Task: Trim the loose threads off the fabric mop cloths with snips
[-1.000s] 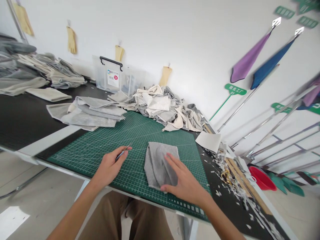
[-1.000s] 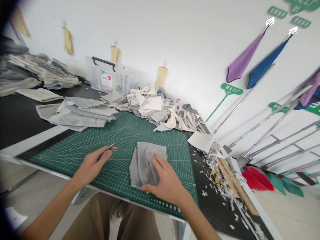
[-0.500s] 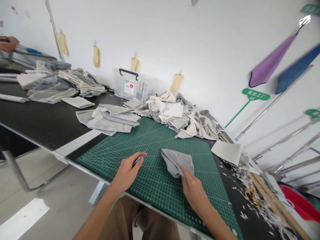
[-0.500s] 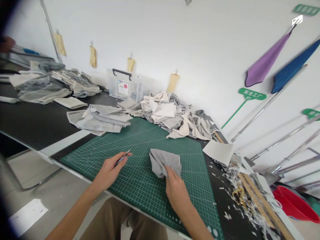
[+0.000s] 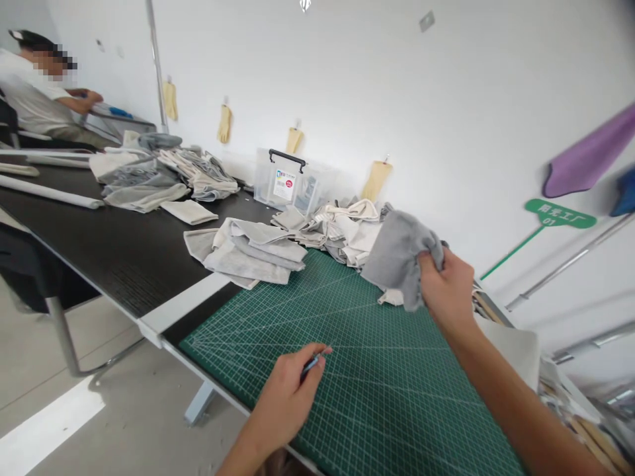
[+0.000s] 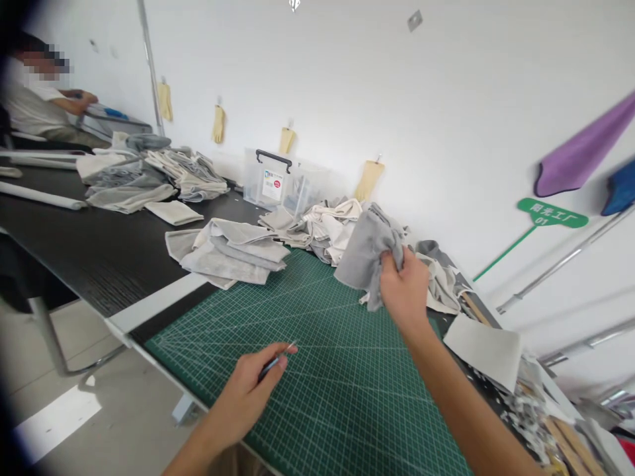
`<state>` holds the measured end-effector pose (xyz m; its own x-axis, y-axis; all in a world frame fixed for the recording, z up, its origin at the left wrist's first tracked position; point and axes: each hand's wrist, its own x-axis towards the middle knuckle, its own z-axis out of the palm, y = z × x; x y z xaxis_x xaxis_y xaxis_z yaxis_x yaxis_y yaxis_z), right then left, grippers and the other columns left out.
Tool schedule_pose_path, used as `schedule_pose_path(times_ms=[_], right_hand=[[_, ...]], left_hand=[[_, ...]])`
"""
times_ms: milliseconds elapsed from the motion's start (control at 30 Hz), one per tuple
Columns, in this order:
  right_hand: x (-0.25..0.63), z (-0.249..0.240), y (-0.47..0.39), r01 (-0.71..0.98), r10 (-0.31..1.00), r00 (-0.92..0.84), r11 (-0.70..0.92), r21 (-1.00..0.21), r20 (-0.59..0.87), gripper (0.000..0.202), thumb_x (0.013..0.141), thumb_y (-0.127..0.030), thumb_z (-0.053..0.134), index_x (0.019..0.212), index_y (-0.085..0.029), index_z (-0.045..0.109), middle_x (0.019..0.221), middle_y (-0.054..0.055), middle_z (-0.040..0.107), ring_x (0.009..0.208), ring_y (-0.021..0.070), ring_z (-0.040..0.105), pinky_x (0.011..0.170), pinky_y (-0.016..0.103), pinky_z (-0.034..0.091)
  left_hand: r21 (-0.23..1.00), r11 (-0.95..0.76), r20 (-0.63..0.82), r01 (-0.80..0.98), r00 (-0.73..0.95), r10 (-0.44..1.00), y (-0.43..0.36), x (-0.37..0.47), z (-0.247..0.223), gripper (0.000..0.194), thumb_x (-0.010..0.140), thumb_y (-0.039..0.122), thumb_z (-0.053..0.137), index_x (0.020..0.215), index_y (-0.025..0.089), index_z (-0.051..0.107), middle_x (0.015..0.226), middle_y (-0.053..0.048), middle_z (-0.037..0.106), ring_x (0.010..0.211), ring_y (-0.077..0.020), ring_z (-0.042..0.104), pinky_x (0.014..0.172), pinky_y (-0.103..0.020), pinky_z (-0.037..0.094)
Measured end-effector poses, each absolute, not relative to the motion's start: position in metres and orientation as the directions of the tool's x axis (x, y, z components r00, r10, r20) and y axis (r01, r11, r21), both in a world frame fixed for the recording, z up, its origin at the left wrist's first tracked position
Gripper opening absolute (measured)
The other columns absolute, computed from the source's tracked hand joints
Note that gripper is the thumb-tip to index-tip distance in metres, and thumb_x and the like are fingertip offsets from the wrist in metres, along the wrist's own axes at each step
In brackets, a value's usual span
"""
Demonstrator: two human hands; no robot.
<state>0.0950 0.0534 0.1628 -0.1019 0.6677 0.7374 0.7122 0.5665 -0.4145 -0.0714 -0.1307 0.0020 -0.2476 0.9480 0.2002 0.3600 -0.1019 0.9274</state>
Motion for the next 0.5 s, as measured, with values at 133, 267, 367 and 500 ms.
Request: schedule_pose_path(times_ms=[133, 267, 367, 500], right_hand=[[-0.007, 0.19, 0.102, 0.623, 0.533, -0.168, 0.709, -0.33, 0.829, 0.022, 0.087, -0.029, 0.045, 0.075, -0.016, 0.059, 0.065, 0.002, 0.057, 0.063, 0.0166, 0.051, 0.063, 0.031, 0.039], [-0.119, 0.172, 0.133, 0.466, 0.474, -0.367, 0.839, -0.282, 0.8, 0.026, 0.089, -0.026, 0.04, 0.096, -0.015, 0.063, 0.085, 0.009, 0.067, 0.079, 0.0209, 0.059, 0.076, 0.034, 0.043], [-0.176, 0.137, 0.137, 0.299, 0.488, -0.681, 0.866, -0.4, 0.546, 0.036, 0.092, -0.037, 0.041, 0.112, -0.014, 0.061, 0.105, 0.011, 0.068, 0.096, 0.0219, 0.061, 0.088, 0.036, 0.044], [-0.179, 0.112, 0.132, 0.23, 0.426, -0.872, 0.793, -0.564, 0.243, 0.048, 0.092, -0.046, 0.043, 0.129, -0.017, 0.053, 0.129, 0.011, 0.059, 0.118, 0.0201, 0.055, 0.102, 0.037, 0.039]], left_hand=[[0.937, -0.094, 0.187, 0.336, -0.256, 0.949, -0.129, -0.074, 0.002, 0.03, 0.094, 0.037, 0.043, 0.113, 0.027, 0.065, 0.11, -0.002, 0.068, 0.098, -0.0187, 0.062, 0.087, -0.026, 0.045], [0.928, -0.145, 0.235, 0.342, -0.241, 0.942, -0.122, -0.076, -0.006, 0.026, 0.09, 0.031, 0.046, 0.106, 0.025, 0.066, 0.094, -0.002, 0.072, 0.084, -0.017, 0.066, 0.079, -0.024, 0.048], [0.915, -0.146, 0.248, 0.376, -0.237, 0.939, -0.118, -0.078, -0.012, 0.024, 0.087, 0.027, 0.048, 0.102, 0.025, 0.066, 0.084, -0.001, 0.072, 0.076, -0.0161, 0.066, 0.073, -0.023, 0.049], [0.922, -0.117, 0.211, 0.369, -0.225, 0.951, -0.115, -0.079, -0.014, 0.024, 0.087, 0.027, 0.048, 0.1, 0.024, 0.067, 0.078, -0.001, 0.071, 0.072, -0.016, 0.065, 0.068, -0.022, 0.048]])
